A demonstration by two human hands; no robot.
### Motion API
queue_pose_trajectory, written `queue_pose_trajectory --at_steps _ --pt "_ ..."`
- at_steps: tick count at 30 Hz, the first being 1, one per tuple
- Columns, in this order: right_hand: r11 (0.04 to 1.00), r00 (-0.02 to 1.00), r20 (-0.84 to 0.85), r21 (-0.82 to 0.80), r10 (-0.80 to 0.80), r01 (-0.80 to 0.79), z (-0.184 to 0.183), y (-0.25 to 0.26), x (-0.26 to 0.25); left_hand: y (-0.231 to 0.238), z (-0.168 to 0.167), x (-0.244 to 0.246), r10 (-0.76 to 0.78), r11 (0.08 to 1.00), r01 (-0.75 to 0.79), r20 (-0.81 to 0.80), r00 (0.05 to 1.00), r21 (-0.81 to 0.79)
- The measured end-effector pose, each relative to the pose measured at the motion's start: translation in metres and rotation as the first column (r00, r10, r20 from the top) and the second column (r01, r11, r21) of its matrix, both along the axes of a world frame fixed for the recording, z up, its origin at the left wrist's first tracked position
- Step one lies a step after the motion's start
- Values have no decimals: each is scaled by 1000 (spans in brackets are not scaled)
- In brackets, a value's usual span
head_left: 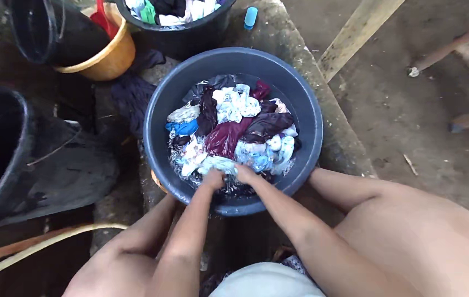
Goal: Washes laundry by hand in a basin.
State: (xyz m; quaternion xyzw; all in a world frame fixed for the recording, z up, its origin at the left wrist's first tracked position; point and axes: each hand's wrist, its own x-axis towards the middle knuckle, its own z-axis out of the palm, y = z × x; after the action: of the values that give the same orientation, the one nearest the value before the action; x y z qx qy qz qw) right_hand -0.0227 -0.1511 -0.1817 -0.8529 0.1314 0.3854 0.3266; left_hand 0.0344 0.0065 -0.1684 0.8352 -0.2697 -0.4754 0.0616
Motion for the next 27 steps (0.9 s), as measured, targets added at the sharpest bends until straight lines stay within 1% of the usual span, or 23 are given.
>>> queue_pose_trajectory --at_steps 2,3,4,5,6,7,8,9,10,11,12,13,14,16,17,18,19,20,21,22,24,26,27 --pt "993 989 -96 -24 116 -119 -6 2 -3 -6 -8 -14 -67 989 67 1 998 130" --pt "986 977 -138 -5 163 -166 -9 -2 -3 -9 -5 -18 -84 982 87 -21 996 169" --pt "984 970 -165 24 180 -178 -13 -9 -3 -11 -1 -18 -86 979 93 -44 995 179" --pt "989 975 -172 66 141 -132 -20 -17 -3 -11 1 -17 -79 986 85 -49 996 146" --pt "993 984 -166 104 69 -52 -25 -25 -5 -12 4 -13 -70 994 73 -44 997 80" --pt "991 989 -149 129 -9 29 -26 -32 -4 -13 11 -8 -27 999 26 -47 999 -29" --pt "982 988 -119 150 -93 111 -22 -38 -2 -15 25 -3 49 984 -60 -67 997 -169" --pt "965 983 -64 189 -171 180 -17 -41 2 -17 44 1 133 936 -162 -113 985 -313" --pt "938 970 7 257 -244 234 -10 -42 4 -17 65 2 196 858 -253 -171 966 -446" --pt "897 945 70 344 -321 279 0 -41 8 -16 87 3 226 771 -317 -228 947 -552" --pt "843 909 113 434 -402 319 15 -39 11 -15 107 3 228 670 -354 -273 935 -652" --pt "786 866 159 520 -475 336 32 -37 15 -13 124 2 201 550 -367 -307 930 -751" --pt "737 820 218 597 -528 316 47 -36 19 -12 139 3 164 420 -370 -332 929 -828" --pt "647 728 304 722 -614 244 64 -42 28 -10 170 4 90 181 -397 -387 918 -900" --pt "586 674 300 774 -675 242 69 -46 31 -9 186 5 57 94 -399 -396 917 -912" --pt "509 610 257 813 -750 284 76 -47 31 -7 201 7 25 24 -397 -396 918 -918" --pt "438 541 198 823 -817 360 82 -48 29 -6 216 10 8 -25 -387 -388 922 -922" --pt "369 485 124 812 -866 452 87 -47 24 -4 228 12 -5 -49 -374 -374 927 -926" --pt "303 460 33 794 -887 527 90 -45 18 -1 238 14 -22 -42 -354 -354 935 -934" --pt "255 468 -53 781 -882 571 91 -40 10 2 246 17 -29 -4 -325 -325 945 -946" --pt "185 539 -194 801 -819 569 95 -26 -4 7 249 19 14 113 -292 -293 956 -950" --pt "148 575 -209 847 -791 511 96 -16 -7 13 236 21 138 246 -305 -278 951 -920" --pt "151 572 -180 863 -800 482 91 -15 -5 17 224 21 207 318 -354 -300 931 -880"
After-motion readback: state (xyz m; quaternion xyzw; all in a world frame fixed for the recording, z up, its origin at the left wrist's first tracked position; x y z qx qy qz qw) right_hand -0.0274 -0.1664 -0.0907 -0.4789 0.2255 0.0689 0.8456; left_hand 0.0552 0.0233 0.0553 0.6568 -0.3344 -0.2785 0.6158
